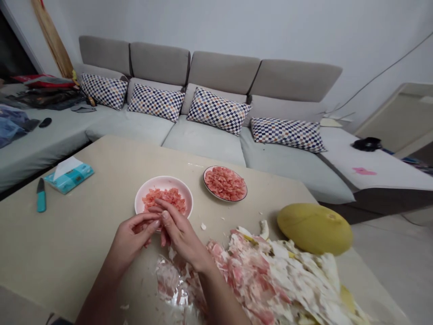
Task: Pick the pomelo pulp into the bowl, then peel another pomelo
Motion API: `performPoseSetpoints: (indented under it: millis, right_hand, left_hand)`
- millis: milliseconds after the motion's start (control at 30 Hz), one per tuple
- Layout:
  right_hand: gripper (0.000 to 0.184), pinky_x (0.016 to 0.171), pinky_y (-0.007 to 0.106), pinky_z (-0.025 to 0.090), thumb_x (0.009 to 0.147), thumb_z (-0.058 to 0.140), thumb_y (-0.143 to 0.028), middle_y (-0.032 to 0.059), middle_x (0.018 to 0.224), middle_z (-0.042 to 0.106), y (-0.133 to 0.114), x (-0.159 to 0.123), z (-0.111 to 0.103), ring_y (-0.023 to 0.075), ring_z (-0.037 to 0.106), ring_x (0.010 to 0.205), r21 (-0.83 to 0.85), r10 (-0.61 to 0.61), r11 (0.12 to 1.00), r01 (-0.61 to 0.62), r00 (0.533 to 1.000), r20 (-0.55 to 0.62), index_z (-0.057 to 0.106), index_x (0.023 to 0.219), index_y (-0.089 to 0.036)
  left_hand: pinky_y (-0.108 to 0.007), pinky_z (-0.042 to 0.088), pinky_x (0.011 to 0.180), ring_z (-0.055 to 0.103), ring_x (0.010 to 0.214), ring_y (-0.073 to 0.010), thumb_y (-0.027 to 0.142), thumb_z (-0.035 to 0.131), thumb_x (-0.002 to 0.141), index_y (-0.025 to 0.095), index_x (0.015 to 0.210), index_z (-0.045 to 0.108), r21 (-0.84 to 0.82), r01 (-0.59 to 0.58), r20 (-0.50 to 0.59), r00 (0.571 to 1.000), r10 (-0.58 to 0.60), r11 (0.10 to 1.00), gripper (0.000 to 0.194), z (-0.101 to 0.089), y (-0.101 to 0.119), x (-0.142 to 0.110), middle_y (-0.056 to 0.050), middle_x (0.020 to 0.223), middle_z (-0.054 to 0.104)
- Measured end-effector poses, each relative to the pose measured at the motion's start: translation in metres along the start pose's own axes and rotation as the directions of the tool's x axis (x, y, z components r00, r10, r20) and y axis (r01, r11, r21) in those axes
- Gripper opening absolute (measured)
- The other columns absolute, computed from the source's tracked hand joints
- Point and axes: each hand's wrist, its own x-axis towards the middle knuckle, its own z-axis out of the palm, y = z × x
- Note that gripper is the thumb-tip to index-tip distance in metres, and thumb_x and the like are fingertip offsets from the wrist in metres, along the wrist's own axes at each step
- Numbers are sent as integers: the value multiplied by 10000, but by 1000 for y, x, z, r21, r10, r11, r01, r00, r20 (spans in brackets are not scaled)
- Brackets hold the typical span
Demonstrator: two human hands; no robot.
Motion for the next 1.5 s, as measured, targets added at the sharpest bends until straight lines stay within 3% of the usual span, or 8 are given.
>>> performPoseSetpoints:
  millis: [300, 500, 633, 800, 1000, 1200, 1367, 1500]
  right_hand:
    - [334, 523, 234, 439, 810, 727, -462, -23, 672, 592, 3, 3, -8, 109, 518, 560, 22, -8, 1000, 11, 988, -152, 661, 1009, -202]
    - [275, 639, 291, 525, 837, 704, -411, 71, 1029, 707, 3, 5, -8, 175, 635, 784, -48, -85, 996, 78, 982, -169, 728, 1036, -223]
    - [225, 736, 311, 538, 876, 666, -347, 76, 1128, 700, 0, 4, -8, 217, 646, 983, -158, -144, 979, 128, 985, -94, 751, 1065, -259]
    - [202, 677, 287, 538, 844, 697, -358, 62, 978, 722, 4, 7, -7, 157, 658, 757, -47, -92, 995, 88, 991, -92, 761, 974, -217]
    - [225, 660, 284, 542, 798, 731, -380, 44, 844, 727, 10, 13, -11, 159, 658, 705, -18, -36, 999, 33, 986, -161, 749, 921, -193]
    - [265, 706, 311, 569, 781, 747, -406, 74, 986, 737, 18, 19, -15, 201, 683, 833, -46, -57, 998, 50, 985, -162, 765, 955, -207]
    - [327, 663, 303, 583, 744, 777, -452, 38, 832, 737, 25, 22, -16, 161, 683, 688, 170, 52, 985, -32, 992, -111, 751, 942, -193]
    - [340, 663, 299, 580, 757, 761, -471, 22, 793, 728, 23, 22, -16, 152, 677, 666, 158, 52, 987, -33, 991, -120, 750, 959, -198]
  left_hand:
    - [-177, 386, 433, 500, 500, -79, 444, 750, 733, 166, 880, 706, -105, -18, -113, 994, 6, 994, 318, -3, 2, -1, -8, 717, 666]
    - [-188, 393, 457, 483, 486, -92, 429, 733, 751, 171, 916, 693, -13, -11, -61, 998, 11, 1000, 309, -5, 4, 1, 43, 575, 555]
    - [-236, 496, 633, 601, 638, -131, 374, 760, 721, 175, 966, 716, 42, -76, -75, 994, 79, 996, 319, -7, 1, 3, -9, 748, 682]
    - [-268, 521, 693, 661, 729, -172, 353, 702, 765, 172, 959, 734, 128, -61, -42, 997, 67, 990, 267, -7, 0, 4, -50, 849, 738]
    - [-305, 509, 840, 678, 895, -208, 267, 701, 760, 225, 939, 763, 330, -203, -16, 975, 221, 922, 194, -4, 7, 15, -43, 966, 753]
    - [-294, 525, 753, 682, 797, -204, 314, 707, 766, 204, 924, 758, 267, -146, 33, 989, 143, 952, 200, -5, 2, 31, -51, 868, 748]
    - [-253, 516, 648, 658, 694, -168, 344, 738, 748, 166, 919, 720, 74, -47, 116, 993, 38, 996, 248, -7, -5, 36, -48, 790, 722]
    - [-185, 403, 456, 540, 535, -95, 381, 728, 765, 175, 921, 693, 56, -22, 136, 991, 14, 998, 261, -10, -7, 37, -11, 749, 668]
